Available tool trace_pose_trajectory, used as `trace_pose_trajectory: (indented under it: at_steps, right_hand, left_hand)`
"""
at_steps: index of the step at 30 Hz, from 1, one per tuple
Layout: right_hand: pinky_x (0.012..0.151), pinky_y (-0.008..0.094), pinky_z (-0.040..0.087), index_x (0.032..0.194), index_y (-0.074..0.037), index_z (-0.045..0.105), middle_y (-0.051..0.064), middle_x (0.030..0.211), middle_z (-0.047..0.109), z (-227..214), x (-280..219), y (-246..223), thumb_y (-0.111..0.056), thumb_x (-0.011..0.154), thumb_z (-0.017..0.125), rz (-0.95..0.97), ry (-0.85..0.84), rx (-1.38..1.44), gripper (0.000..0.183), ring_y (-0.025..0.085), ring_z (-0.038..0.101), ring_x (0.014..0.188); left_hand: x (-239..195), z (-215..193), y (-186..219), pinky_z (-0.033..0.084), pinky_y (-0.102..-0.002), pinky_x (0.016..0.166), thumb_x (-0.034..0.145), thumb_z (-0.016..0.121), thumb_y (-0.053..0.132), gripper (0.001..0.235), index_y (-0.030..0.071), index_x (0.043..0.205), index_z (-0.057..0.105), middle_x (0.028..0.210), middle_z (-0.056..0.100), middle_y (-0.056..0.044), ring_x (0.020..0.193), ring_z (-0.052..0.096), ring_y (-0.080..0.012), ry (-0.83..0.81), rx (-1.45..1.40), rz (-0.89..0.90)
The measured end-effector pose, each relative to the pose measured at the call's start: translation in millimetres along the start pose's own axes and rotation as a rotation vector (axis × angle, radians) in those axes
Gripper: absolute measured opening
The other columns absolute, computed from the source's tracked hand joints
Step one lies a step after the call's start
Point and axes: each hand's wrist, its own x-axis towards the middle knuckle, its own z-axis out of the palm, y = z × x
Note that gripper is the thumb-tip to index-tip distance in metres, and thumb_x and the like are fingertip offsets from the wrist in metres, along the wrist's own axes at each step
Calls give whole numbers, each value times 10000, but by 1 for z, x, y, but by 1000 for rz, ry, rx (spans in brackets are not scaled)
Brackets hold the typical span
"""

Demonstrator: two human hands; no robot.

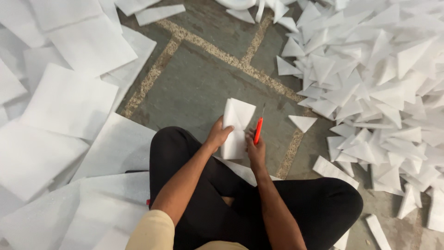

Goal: The person sits on the floor and uses a utility knife to cut square white foam sheets into smaller pieces. The cut pieces are placed into a growing pile to the right.

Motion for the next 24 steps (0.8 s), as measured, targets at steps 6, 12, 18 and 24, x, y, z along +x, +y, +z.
trace_pose_trajectory:
  at_steps: [6,12,18,24]
  right_hand:
    - [662,297,597,1127,7,712,78,910,773,-8,-6,-2,-187,868,765,152,-240,189,328,142,731,726]
    - [633,356,558,954,17,743,137,845,750,-2,-27,-20,-169,827,854,-26,-235,-191,251,170,666,698]
    - [757,417,540,922,-30,700,99,897,693,-10,-48,-57,-157,658,933,-962,-192,-476,374,263,640,872]
    - [698,400,572,1211,-50,600,146,942,682,-14,-50,-59,-130,640,886,-374,-187,-404,644,249,656,783]
  left_hand:
    - [-22,1,16,507,-370,996,877,624,91,559,37,1420,502,1264,660,-118,1171,637,-230,-86,-245,31]
    - [-8,-14,-13,563,-371,921,893,631,66,401,-12,1285,593,1161,702,-139,1049,697,-237,168,-478,55]
    - [19,-25,-64,554,-409,1052,883,620,7,398,48,1269,709,1247,750,-158,1202,689,-317,-108,702,418]
    - [-30,-24,-24,524,-429,972,856,736,257,554,63,1356,597,1242,720,-171,1152,682,-312,-595,486,273]
